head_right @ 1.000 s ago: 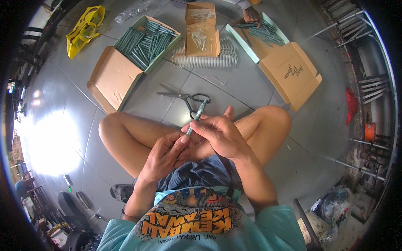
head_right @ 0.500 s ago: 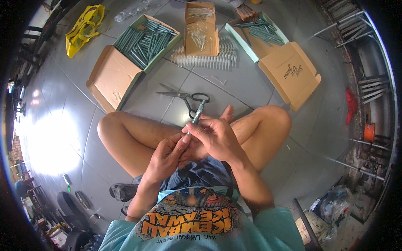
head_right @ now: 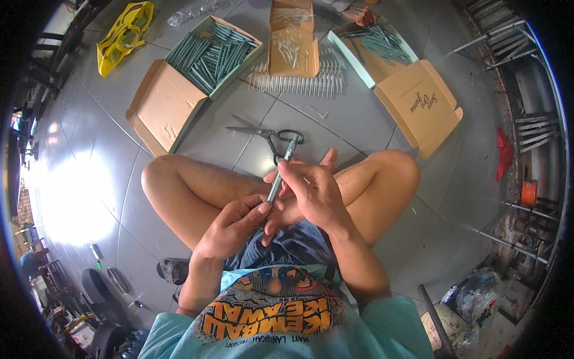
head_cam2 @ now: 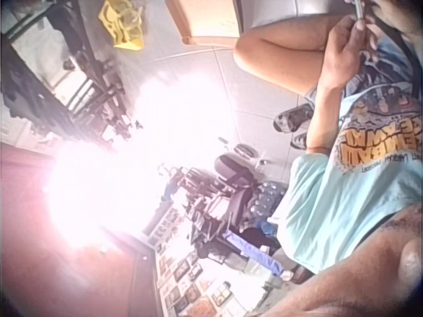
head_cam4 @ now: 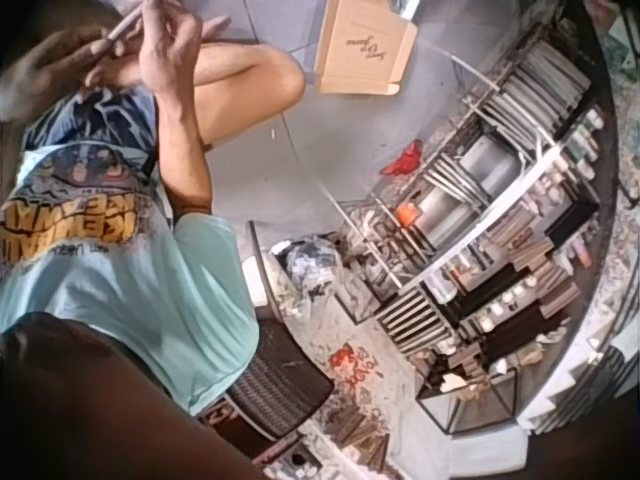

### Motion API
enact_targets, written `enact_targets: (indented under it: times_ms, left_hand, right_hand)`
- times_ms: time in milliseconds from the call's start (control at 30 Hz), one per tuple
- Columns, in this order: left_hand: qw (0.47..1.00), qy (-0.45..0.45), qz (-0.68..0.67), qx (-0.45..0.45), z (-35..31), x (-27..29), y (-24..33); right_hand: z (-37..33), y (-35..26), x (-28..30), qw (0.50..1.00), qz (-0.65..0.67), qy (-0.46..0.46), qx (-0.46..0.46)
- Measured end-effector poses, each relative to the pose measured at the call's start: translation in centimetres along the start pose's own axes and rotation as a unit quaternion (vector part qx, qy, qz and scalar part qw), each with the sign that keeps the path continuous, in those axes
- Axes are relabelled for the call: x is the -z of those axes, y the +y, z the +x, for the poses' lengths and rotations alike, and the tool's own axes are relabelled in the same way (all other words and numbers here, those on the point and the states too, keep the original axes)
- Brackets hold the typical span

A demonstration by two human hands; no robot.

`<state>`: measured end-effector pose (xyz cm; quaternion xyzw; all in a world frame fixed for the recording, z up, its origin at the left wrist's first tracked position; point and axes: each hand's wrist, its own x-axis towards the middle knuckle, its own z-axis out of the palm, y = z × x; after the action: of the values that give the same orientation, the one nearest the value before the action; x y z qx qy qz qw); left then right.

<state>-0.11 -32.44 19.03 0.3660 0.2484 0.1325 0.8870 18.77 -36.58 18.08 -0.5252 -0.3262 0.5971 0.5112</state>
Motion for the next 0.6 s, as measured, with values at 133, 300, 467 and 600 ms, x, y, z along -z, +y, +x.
enact_targets:
  times_ms: [133, 300, 467, 600]
  left_hand:
    - [0.999, 0.028, -0.024, -0.007, 0.2, -0.2, -0.2]
    - [0.997, 0.029, 0.068, -0.013, 0.0, -0.6, 0.7]
    - [0.996, 0.014, 0.084, -0.018, -0.5, -0.9, 1.8]
    - [0.998, 0.045, 0.027, -0.019, -0.3, -0.8, 1.2]
  right_hand:
    - [-0.4, -0.9, -0.8, 0.998, 0.021, -0.054, -0.015]
    - [-0.3, -0.7, 0.1, 0.991, -0.112, -0.057, 0.039]
    - [-0.2, -1.0, -0.5, 0.995, -0.093, -0.041, 0.016]
    - [-0.2, -1.7, -1.2, 0.996, -0.090, -0.003, 0.007]
